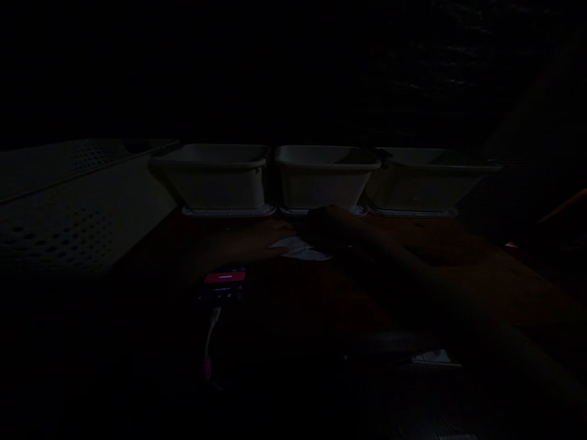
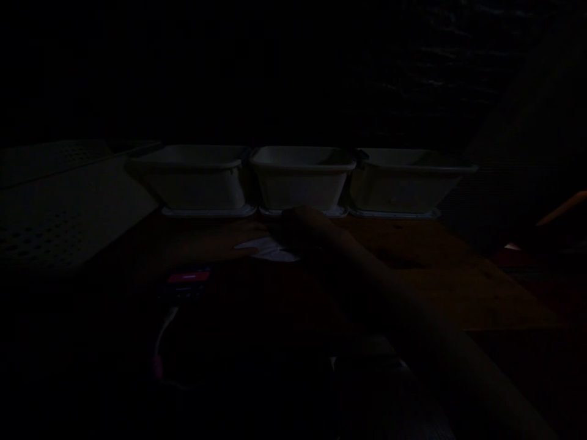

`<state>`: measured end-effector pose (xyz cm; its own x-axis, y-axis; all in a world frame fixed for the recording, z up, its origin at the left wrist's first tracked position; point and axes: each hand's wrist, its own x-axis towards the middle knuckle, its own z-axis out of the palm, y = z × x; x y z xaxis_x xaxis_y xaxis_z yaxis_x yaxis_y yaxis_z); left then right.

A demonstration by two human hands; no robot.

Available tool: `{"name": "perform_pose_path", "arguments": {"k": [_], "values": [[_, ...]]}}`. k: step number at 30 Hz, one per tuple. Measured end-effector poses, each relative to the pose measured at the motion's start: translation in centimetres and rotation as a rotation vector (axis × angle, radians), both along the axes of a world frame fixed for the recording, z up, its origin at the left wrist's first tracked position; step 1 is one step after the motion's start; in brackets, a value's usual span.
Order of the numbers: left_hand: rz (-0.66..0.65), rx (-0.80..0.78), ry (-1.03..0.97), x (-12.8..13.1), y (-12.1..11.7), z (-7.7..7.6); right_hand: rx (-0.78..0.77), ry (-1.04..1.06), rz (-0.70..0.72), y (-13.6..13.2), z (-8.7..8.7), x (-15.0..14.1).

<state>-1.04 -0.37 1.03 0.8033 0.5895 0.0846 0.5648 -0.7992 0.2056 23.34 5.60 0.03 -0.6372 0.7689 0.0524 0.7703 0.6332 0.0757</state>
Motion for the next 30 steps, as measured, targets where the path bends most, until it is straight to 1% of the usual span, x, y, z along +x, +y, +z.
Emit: {"name": "perform_pose_path", "arguments": {"k": [3, 6, 13, 19, 24, 30], "values": [[-0.001, -0.002, -0.002, 0.0, 0.1, 0.0, -0.058, 0.109, -0.060, 0.0, 0.0, 0.3], [0.009, 0.002, -0.003, 0.1, 0.2, -0.1, -0.086, 0.196, -0.089, -0.2, 0.3, 0.5], [0.009, -0.002, 0.006, 0.2, -0.2, 0.2, -0.091, 0.189, -0.088, -0.5, 0.6, 0.2], [-0.010, 0.006, 0.015, -0.1, 0.7, -0.4, -0.105, 0.284, -0.088, -0.7, 0.8, 0.3], [0.008, -0.003, 0.034, 0.0, 0.7, -0.5, -0.091, 0.287, -0.047, -0.9, 1.1, 0.5], [0.002, 0.036, -0.020, -0.1, 1.1, -1.2, -0.101, 0.250, -0.126, -1.5, 1.6, 0.2]]}}
